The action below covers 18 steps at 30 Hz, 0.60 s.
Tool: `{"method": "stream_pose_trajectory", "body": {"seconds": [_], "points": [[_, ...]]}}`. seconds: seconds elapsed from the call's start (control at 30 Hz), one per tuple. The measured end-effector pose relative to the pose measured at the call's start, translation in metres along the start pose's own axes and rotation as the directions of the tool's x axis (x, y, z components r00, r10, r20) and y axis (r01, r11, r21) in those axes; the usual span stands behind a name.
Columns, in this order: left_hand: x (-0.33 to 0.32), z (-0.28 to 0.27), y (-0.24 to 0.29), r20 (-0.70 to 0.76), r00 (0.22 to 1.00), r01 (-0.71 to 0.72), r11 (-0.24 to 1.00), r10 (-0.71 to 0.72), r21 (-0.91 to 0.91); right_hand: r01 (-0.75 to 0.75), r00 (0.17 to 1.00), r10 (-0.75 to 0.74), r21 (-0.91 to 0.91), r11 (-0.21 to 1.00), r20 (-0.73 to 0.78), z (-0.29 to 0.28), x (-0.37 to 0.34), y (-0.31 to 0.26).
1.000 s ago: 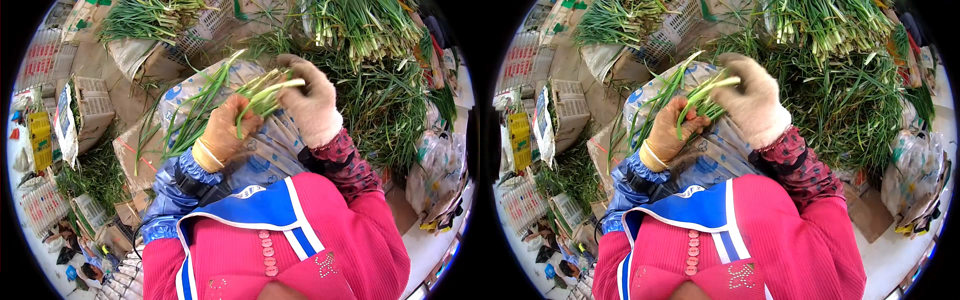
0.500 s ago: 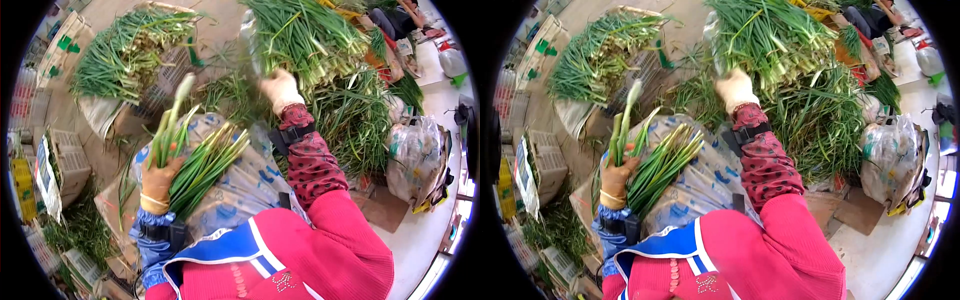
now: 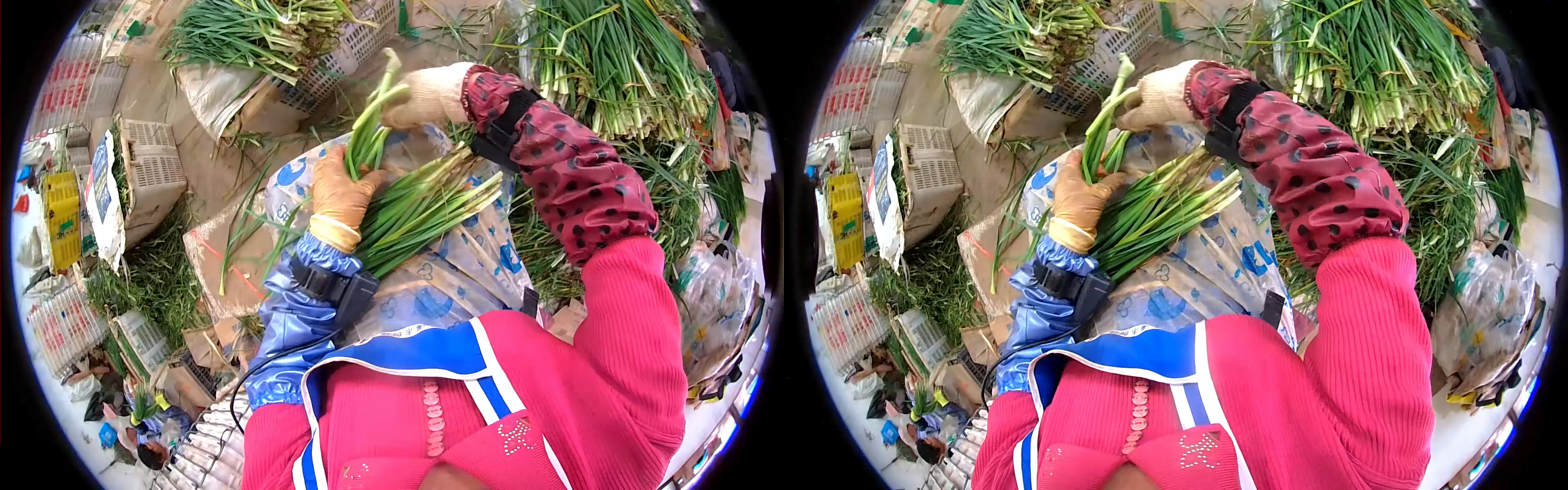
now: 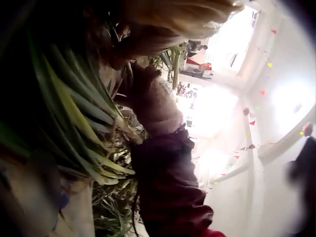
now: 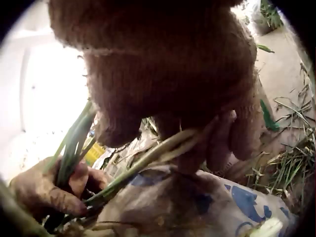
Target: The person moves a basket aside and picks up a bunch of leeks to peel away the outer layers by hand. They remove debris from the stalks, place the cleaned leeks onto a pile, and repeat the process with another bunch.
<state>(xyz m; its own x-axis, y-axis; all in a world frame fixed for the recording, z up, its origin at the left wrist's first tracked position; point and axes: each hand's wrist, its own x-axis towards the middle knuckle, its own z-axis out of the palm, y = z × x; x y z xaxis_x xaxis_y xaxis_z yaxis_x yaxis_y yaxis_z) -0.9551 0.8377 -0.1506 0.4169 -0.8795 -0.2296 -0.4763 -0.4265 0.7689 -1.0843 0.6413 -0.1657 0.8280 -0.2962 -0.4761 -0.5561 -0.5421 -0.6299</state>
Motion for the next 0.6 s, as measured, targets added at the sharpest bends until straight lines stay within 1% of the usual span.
{"method": "stream_pose_trajectory", "body": {"seconds": [0.03, 0.07, 0.13, 0.17, 0.2, 0.23, 0.3, 0.33, 0.37, 0.4, 0.43, 0.5, 0.53, 0.57, 0.6], "points": [[0.002, 0.0, 0.001, 0.001, 1.0, -0.016, 0.99, 0.016, 0.138, 0.051, 0.998, -0.054, -0.057, 0.997, -0.045, 0.007, 0.014, 0.012], [0.008, 0.009, -0.027, -0.068, 0.991, -0.097, 0.966, 0.117, 0.238, 0.099, 0.99, -0.11, -0.115, 0.988, -0.088, 0.014, 0.027, 0.022], [0.005, 0.005, -0.027, -0.058, 0.997, -0.049, 0.998, 0.051, 0.029, 0.002, 0.993, -0.006, -0.038, 0.999, -0.116, 0.0, 0.001, -0.007], [0.004, 0.004, -0.027, -0.05, 0.999, -0.025, 0.997, 0.021, -0.079, -0.145, 0.985, 0.152, 0.093, 0.985, -0.082, -0.021, -0.034, -0.043], [0.004, 0.002, -0.027, -0.04, 0.999, 0.004, 0.984, -0.012, -0.177, -0.051, 0.983, 0.084, 0.194, 0.98, -0.162, -0.018, -0.033, -0.039], [0.001, -0.001, -0.024, -0.007, 0.999, 0.049, 0.956, -0.053, -0.288, -0.092, 0.984, 0.139, 0.352, 0.931, -0.11, -0.02, -0.039, -0.035], [-0.005, -0.008, -0.014, 0.065, 0.991, 0.134, 0.86, -0.117, -0.493, -0.094, 0.982, 0.166, 0.521, 0.848, -0.095, -0.02, -0.047, -0.031], [-0.004, -0.009, -0.017, 0.111, 0.984, 0.18, 0.831, -0.142, -0.527, -0.022, 0.991, 0.08, 0.457, 0.889, -0.107, -0.017, -0.055, -0.029], [-0.005, -0.01, -0.012, 0.151, 0.974, 0.226, 0.77, -0.168, -0.597, 0.05, 0.994, -0.007, 0.389, 0.92, -0.111, -0.012, -0.06, -0.025], [-0.008, -0.011, -0.004, 0.195, 0.962, 0.272, 0.701, -0.189, -0.659, 0.264, 0.954, -0.211, 0.265, 0.928, -0.211, -0.01, -0.059, -0.021], [-0.011, -0.011, 0.001, 0.243, 0.948, 0.319, 0.625, -0.207, -0.713, 0.223, 0.959, -0.156, 0.287, 0.932, -0.238, -0.008, -0.063, -0.018], [-0.009, -0.008, -0.006, 0.221, 0.953, 0.304, 0.662, -0.209, -0.685, 0.144, 0.958, -0.046, 0.334, 0.932, -0.285, -0.005, -0.072, -0.019], [-0.009, -0.008, -0.009, 0.207, 0.956, 0.295, 0.68, -0.21, -0.671, 0.047, 0.961, 0.107, 0.532, 0.845, -0.255, -0.006, -0.075, -0.019], [-0.01, -0.008, -0.009, 0.213, 0.952, 0.306, 0.639, -0.222, -0.706, 0.025, 0.928, 0.225, 0.649, 0.76, -0.298, -0.009, -0.083, -0.021], [-0.012, -0.007, -0.007, 0.22, 0.948, 0.317, 0.596, -0.232, -0.737, -0.031, 0.902, 0.299, 0.644, 0.764, -0.311, -0.011, -0.083, -0.012]]}}
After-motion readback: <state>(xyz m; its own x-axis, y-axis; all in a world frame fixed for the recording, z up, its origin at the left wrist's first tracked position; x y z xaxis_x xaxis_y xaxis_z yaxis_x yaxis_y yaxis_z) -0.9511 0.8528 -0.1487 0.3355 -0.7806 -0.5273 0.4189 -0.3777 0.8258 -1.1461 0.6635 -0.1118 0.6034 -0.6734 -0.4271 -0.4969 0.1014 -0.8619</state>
